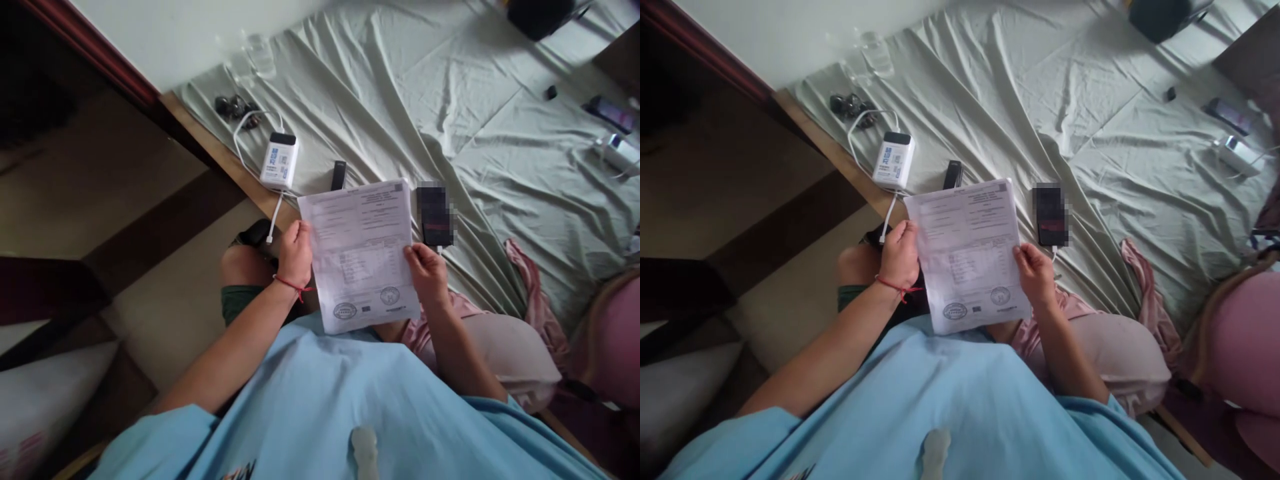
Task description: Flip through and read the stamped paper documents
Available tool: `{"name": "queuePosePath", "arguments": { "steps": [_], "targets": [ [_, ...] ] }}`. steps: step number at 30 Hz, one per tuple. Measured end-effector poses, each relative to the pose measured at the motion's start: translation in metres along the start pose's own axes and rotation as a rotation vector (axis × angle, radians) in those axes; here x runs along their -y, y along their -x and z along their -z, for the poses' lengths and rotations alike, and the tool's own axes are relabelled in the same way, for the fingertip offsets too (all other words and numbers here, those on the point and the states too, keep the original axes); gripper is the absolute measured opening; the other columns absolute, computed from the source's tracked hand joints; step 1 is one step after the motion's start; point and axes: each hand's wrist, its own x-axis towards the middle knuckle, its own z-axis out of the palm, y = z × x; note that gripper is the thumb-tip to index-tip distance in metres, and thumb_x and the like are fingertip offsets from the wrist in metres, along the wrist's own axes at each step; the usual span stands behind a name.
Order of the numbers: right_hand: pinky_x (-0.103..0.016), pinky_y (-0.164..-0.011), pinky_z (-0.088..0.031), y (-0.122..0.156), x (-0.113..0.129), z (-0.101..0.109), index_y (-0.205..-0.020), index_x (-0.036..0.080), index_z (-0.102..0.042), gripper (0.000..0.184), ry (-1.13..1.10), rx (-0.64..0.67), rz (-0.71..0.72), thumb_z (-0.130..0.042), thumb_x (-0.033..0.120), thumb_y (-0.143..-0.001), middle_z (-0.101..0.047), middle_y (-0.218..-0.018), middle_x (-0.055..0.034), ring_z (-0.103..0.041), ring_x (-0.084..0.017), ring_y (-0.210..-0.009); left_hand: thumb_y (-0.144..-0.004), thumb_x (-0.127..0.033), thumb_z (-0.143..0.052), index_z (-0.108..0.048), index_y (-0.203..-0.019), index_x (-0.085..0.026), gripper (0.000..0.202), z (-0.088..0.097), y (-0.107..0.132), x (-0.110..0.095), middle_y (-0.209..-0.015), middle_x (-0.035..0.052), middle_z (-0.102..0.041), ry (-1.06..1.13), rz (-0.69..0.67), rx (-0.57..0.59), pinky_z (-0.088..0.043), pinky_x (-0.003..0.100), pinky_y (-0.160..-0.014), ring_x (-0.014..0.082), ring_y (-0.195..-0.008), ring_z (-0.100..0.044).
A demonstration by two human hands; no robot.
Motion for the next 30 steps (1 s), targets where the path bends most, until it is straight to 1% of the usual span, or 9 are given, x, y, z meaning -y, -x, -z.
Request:
{"name": "queuePosePath", "arguments": {
  "steps": [2,5,8,10,13,17,20,24,30],
  "targets": [
    [-0.024,-0.055,-0.041,-0.008,-0.007,0.0,-0.085,0.021,-0.068,0.035,0.032,-0.081,0.06,-0.065,0.056,-0.086,-0.062,-0.069,0.0017,-0.05,-0.012,-0.06,-0.099,-0.048,-0.047,-0.052,-0.081,-0.019,0.035,0.005,0.009,0.002,-0.075,0.0015,-0.055,-0.116,-0.042,0.041,-0.043,0.025,-0.068,0.0148,-0.071,-0.05],
    [-0.025,-0.059,-0.044,-0.016,-0.017,0.001,-0.089,0.021,-0.069,0.033,0.047,-0.175,0.115,-0.062,0.053,-0.088,-0.064,-0.073,0.0005,-0.053,-0.013,-0.064,-0.102,-0.049,-0.04,-0.052,-0.081,-0.02,0.038,0.009,0.021,0.002,-0.07,0.0022,-0.056,-0.334,-0.104,0.182,-0.043,0.027,-0.067,0.0154,-0.067,-0.053],
    [-0.025,-0.059,-0.045,-0.018,-0.022,0.001,-0.09,0.021,-0.07,0.032,0.099,-0.211,0.134,-0.06,0.052,-0.09,-0.066,-0.074,-0.0002,-0.054,-0.014,-0.065,-0.1,-0.047,-0.04,-0.06,-0.094,-0.018,0.035,0.008,0.025,0.0,-0.077,0.0056,-0.065,-0.478,-0.207,0.242,-0.044,0.028,-0.068,0.0177,-0.071,-0.061],
    [-0.025,-0.059,-0.045,-0.016,-0.022,0.002,-0.091,0.02,-0.07,0.032,0.131,-0.215,0.151,-0.06,0.051,-0.091,-0.066,-0.074,-0.0004,-0.054,-0.014,-0.065,-0.099,-0.047,-0.042,-0.062,-0.101,-0.017,0.036,0.005,0.024,0.003,-0.083,0.0081,-0.069,-0.557,-0.263,0.224,-0.046,0.029,-0.07,0.02,-0.076,-0.065],
    [-0.025,-0.059,-0.045,-0.012,-0.019,0.003,-0.092,0.021,-0.07,0.032,0.157,-0.216,0.176,-0.059,0.05,-0.092,-0.065,-0.074,0.0,-0.054,-0.014,-0.065,-0.1,-0.045,-0.04,-0.061,-0.099,-0.017,0.036,0.001,0.02,0.013,-0.085,0.0098,-0.071,-0.617,-0.301,0.205,-0.047,0.029,-0.073,0.0213,-0.081,-0.067],
    [-0.025,-0.057,-0.044,-0.007,-0.015,0.003,-0.094,0.021,-0.07,0.028,0.252,-0.287,0.221,-0.06,0.047,-0.094,-0.065,-0.073,0.001,-0.054,-0.013,-0.062,-0.101,-0.043,-0.037,-0.06,-0.093,-0.017,0.035,-0.001,0.022,0.028,-0.079,0.0093,-0.068,-0.69,-0.361,0.126,-0.045,0.029,-0.07,0.02,-0.073,-0.064],
    [-0.025,-0.06,-0.047,-0.005,-0.014,0.004,-0.093,0.021,-0.07,0.025,0.328,-0.336,0.262,-0.065,0.045,-0.091,-0.068,-0.077,-0.0001,-0.058,-0.013,-0.064,-0.101,-0.042,-0.038,-0.059,-0.091,-0.017,0.034,-0.002,0.027,0.032,-0.073,0.0078,-0.065,-0.728,-0.367,0.049,-0.042,0.028,-0.067,0.0188,-0.067,-0.061],
    [-0.027,-0.061,-0.047,-0.005,-0.015,0.005,-0.088,0.021,-0.07,0.024,0.352,-0.291,0.237,-0.067,0.045,-0.089,-0.067,-0.075,0.0003,-0.057,-0.013,-0.062,-0.101,-0.039,-0.042,-0.06,-0.09,-0.017,0.031,-0.001,0.028,0.029,-0.072,0.0059,-0.065,-0.705,-0.392,0.045,-0.042,0.026,-0.066,0.017,-0.066,-0.061],
    [-0.027,-0.059,-0.043,-0.005,-0.017,0.006,-0.089,0.022,-0.07,0.022,0.445,-0.224,0.244,-0.071,0.043,-0.086,-0.065,-0.072,0.0019,-0.048,-0.011,-0.057,-0.101,-0.04,-0.043,-0.061,-0.093,-0.016,0.031,-0.001,0.026,0.029,-0.076,0.0067,-0.067,-0.704,-0.389,0.046,-0.043,0.025,-0.067,0.0171,-0.069,-0.063]
  ]
}}
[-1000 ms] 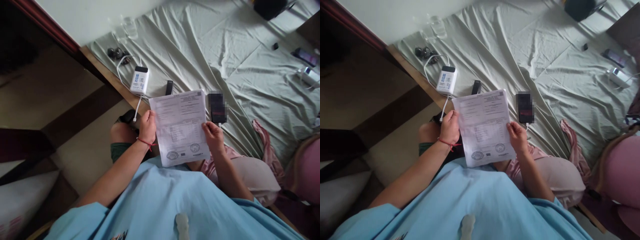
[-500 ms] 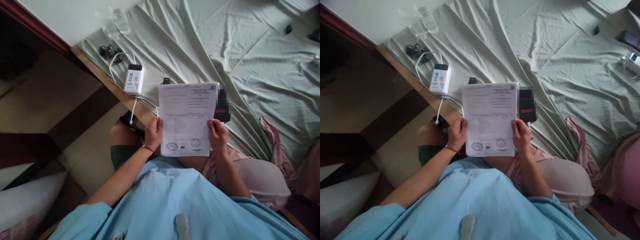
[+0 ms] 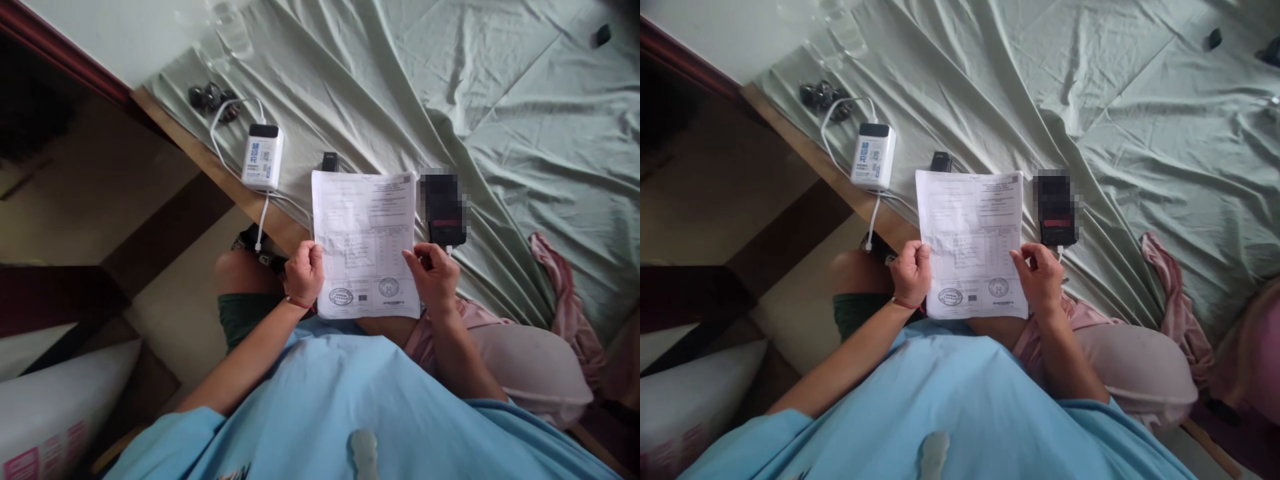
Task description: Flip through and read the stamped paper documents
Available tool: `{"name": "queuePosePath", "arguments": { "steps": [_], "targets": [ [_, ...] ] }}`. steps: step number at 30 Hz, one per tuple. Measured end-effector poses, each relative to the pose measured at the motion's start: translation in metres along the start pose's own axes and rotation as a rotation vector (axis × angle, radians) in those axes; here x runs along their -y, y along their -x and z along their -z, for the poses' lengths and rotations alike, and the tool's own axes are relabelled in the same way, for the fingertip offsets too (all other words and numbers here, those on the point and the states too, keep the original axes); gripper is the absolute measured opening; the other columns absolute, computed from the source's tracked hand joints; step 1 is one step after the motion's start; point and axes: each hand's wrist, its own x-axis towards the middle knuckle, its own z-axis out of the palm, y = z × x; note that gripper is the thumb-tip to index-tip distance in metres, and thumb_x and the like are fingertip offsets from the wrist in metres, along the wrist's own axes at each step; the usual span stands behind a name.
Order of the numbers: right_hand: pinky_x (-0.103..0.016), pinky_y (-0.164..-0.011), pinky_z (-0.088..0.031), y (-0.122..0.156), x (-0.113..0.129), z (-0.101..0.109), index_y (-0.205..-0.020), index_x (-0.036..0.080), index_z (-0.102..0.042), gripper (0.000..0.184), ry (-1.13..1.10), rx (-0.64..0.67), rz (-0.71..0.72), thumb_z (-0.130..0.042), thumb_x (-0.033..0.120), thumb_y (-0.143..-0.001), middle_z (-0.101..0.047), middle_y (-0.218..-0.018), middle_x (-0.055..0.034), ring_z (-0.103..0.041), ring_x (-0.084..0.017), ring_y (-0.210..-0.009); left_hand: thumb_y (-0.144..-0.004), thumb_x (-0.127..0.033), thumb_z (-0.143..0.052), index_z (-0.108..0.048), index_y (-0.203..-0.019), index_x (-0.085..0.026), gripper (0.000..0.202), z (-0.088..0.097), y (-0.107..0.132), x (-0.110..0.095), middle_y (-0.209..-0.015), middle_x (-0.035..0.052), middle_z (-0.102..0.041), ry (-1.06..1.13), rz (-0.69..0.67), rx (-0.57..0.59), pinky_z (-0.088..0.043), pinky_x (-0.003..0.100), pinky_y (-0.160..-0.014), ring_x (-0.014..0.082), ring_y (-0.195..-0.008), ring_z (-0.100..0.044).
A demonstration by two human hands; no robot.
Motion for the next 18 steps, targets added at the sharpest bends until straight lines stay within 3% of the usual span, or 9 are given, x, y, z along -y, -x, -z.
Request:
{"name": "queuePosePath", "arguments": {
  "steps": [7,14,18],
  "targets": [
    [-0.027,-0.06,-0.045,0.0006,-0.0024,0.0001,-0.089,0.021,-0.069,0.021,-0.034,-0.019,-0.057,-0.066,0.042,-0.088,-0.066,-0.072,0.0011,-0.055,-0.013,-0.06,-0.101,-0.041,-0.039,-0.064,-0.096,-0.016,0.036,-0.0005,-0.0017,-0.0032,-0.074,0.0074,-0.067,0.0,0.033,0.046,-0.043,0.026,-0.067,0.018,-0.068,-0.063],
    [-0.026,-0.061,-0.046,0.0004,-0.0006,-0.0003,-0.088,0.021,-0.07,0.018,-0.01,-0.025,-0.019,-0.066,0.038,-0.089,-0.066,-0.07,0.0014,-0.056,-0.013,-0.06,-0.1,-0.04,-0.039,-0.062,-0.092,-0.016,0.034,-0.0029,-0.0005,-0.0006,-0.073,0.0089,-0.067,-0.042,0.009,0.011,-0.043,0.027,-0.067,0.0197,-0.069,-0.064],
    [-0.026,-0.059,-0.046,0.0017,-0.0002,-0.0025,-0.1,0.022,-0.069,0.019,-0.047,-0.068,-0.04,-0.066,0.037,-0.089,-0.066,-0.072,0.0029,-0.055,-0.012,-0.058,-0.1,-0.04,-0.039,-0.063,-0.095,-0.017,0.034,-0.0048,0.0003,0.001,-0.077,0.0098,-0.068,-0.095,0.037,0.032,-0.044,0.028,-0.07,0.0205,-0.073,-0.065]
  ]
}}
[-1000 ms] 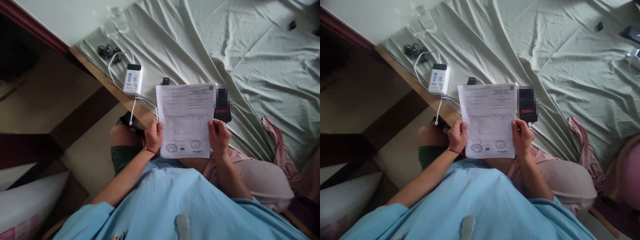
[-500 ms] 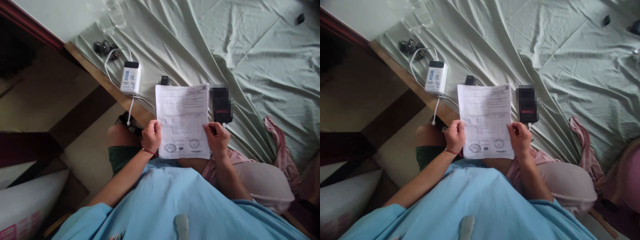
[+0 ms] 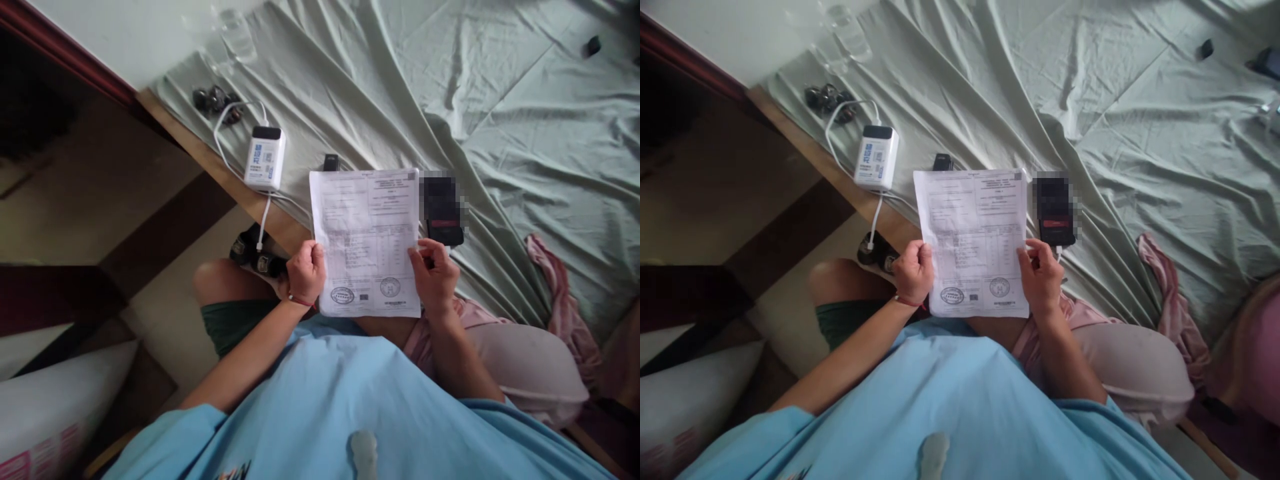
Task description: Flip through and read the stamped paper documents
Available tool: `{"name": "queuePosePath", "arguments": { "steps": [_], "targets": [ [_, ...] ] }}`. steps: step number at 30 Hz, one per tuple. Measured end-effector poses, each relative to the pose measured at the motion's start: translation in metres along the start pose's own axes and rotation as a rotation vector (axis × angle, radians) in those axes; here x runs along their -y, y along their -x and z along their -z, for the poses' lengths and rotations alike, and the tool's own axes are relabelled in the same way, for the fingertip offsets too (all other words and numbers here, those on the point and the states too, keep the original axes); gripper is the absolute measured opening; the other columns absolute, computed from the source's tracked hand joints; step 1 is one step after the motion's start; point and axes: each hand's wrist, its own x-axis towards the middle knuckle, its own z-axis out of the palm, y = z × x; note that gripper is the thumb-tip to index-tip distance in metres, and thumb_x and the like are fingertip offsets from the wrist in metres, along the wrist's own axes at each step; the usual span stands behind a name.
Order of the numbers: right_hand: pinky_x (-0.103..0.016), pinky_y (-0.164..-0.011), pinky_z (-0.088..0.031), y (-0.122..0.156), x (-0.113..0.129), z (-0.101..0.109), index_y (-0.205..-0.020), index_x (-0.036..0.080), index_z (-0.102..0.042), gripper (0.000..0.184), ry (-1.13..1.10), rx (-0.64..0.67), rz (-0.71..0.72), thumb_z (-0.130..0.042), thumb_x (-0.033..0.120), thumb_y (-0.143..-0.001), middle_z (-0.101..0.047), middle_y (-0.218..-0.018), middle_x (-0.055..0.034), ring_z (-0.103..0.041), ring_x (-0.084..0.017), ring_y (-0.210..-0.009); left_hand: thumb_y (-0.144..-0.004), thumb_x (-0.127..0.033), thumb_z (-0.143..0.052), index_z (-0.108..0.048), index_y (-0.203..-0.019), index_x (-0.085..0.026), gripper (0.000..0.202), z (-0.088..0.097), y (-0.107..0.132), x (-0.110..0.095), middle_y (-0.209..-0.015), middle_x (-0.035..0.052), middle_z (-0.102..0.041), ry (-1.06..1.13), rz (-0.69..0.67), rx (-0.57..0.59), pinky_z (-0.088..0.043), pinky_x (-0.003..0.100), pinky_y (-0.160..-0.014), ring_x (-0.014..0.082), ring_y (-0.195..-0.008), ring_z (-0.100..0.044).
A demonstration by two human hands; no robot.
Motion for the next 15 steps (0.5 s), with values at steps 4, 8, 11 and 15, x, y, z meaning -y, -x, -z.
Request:
{"name": "queuePosePath", "arguments": {
  "steps": [4,8,11,15],
  "targets": [
    [-0.026,-0.06,-0.046,0.0,-0.001,-0.001,-0.092,0.023,-0.068,0.015,0.032,-0.001,0.03,-0.064,0.037,-0.091,-0.065,-0.073,0.0023,-0.053,-0.012,-0.059,-0.101,-0.041,-0.039,-0.064,-0.095,-0.017,0.035,-0.001,0.0,0.001,-0.078,0.0101,-0.068,-0.007,0.021,0.008,-0.044,0.028,-0.071,0.0207,-0.074,-0.065],
    [-0.03,-0.064,-0.05,-0.001,0.0,0.0,-0.087,0.024,-0.069,0.01,0.077,-0.045,0.168,-0.064,0.033,-0.09,-0.068,-0.092,-0.003,-0.058,-0.016,-0.074,-0.101,-0.041,-0.038,-0.065,-0.098,-0.016,0.037,-0.002,0.0,0.001,-0.079,0.0112,-0.069,0.002,0.006,0.01,-0.045,0.029,-0.072,0.0215,-0.075,-0.066],
    [-0.039,-0.08,-0.057,-0.002,0.002,0.001,-0.088,0.025,-0.067,0.008,-0.04,-0.067,0.219,-0.066,0.033,-0.09,-0.067,-0.114,-0.0069,-0.063,-0.022,-0.102,-0.101,-0.039,-0.038,-0.065,-0.1,-0.015,0.037,-0.002,-0.001,-0.001,-0.081,0.0116,-0.07,0.02,0.006,0.009,-0.046,0.03,-0.072,0.0221,-0.075,-0.066],
    [-0.056,-0.106,-0.05,-0.002,0.011,0.01,-0.088,0.025,-0.062,0.017,-0.378,0.197,0.214,-0.064,0.041,-0.092,-0.059,-0.144,-0.0099,-0.056,-0.029,-0.135,-0.101,-0.037,-0.038,-0.067,-0.102,-0.015,0.036,0.0,-0.002,-0.004,-0.086,0.012,-0.071,0.023,0.065,0.038,-0.047,0.033,-0.075,0.0231,-0.08,-0.067]
  ]
}}
